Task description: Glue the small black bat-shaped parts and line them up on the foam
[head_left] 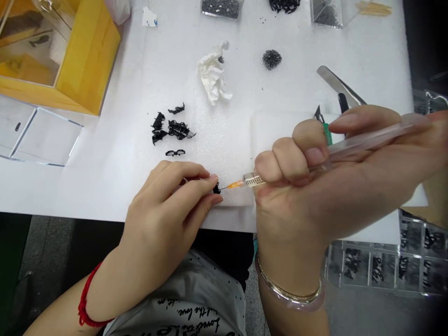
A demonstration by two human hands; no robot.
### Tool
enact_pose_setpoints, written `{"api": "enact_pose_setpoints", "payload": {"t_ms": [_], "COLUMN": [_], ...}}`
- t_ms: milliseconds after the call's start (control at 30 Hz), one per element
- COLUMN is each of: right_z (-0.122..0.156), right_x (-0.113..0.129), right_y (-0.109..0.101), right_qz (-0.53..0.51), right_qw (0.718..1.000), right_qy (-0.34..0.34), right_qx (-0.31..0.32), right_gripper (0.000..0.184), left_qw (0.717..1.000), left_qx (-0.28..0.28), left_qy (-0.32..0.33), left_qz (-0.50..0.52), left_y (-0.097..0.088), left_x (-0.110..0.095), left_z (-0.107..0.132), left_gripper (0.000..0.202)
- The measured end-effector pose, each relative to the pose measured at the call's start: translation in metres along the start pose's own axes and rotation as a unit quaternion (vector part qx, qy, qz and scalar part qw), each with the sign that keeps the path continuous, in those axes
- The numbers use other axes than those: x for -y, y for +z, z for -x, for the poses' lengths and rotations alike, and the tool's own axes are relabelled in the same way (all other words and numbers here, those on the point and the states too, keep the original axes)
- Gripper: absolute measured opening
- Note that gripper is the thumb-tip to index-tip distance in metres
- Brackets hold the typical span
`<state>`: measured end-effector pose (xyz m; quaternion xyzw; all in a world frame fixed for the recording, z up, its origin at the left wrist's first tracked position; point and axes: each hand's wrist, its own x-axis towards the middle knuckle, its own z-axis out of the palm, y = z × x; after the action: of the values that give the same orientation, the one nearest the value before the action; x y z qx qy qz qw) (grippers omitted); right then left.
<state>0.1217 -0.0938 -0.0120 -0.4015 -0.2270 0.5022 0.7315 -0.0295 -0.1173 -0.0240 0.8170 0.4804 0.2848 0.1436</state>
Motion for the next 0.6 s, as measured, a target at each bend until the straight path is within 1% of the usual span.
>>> {"api": "enact_pose_setpoints", "payload": {"t_ms": [233, 467, 600], "right_z": [-0.0017, -0.0024, -0.0016], "right_x": [0.0015, 0.0014, 0.0014], "right_y": [0.0033, -0.0001, -0.0019], "right_qz": [-0.003, -0.009, -0.008], "right_qw": [1.000, 1.000, 1.000], "right_qy": [0.011, 0.012, 0.012], "right_qx": [-0.024, -0.005, -0.007], "right_gripper": [0.059, 0.058, 0.058], "left_qw": [1.000, 1.000, 1.000], "left_qx": [0.004, 0.003, 0.003], "left_qy": [0.004, 0.005, 0.009], "left_qz": [0.002, -0.006, -0.009], "left_y": [-0.0004, -0.0020, -0.0015], "left_x": [0.0009, 0.0005, 0.0007], "left_z": [0.0002, 0.0013, 0.0011], "left_gripper": [0.010, 0.009, 0.009]}}
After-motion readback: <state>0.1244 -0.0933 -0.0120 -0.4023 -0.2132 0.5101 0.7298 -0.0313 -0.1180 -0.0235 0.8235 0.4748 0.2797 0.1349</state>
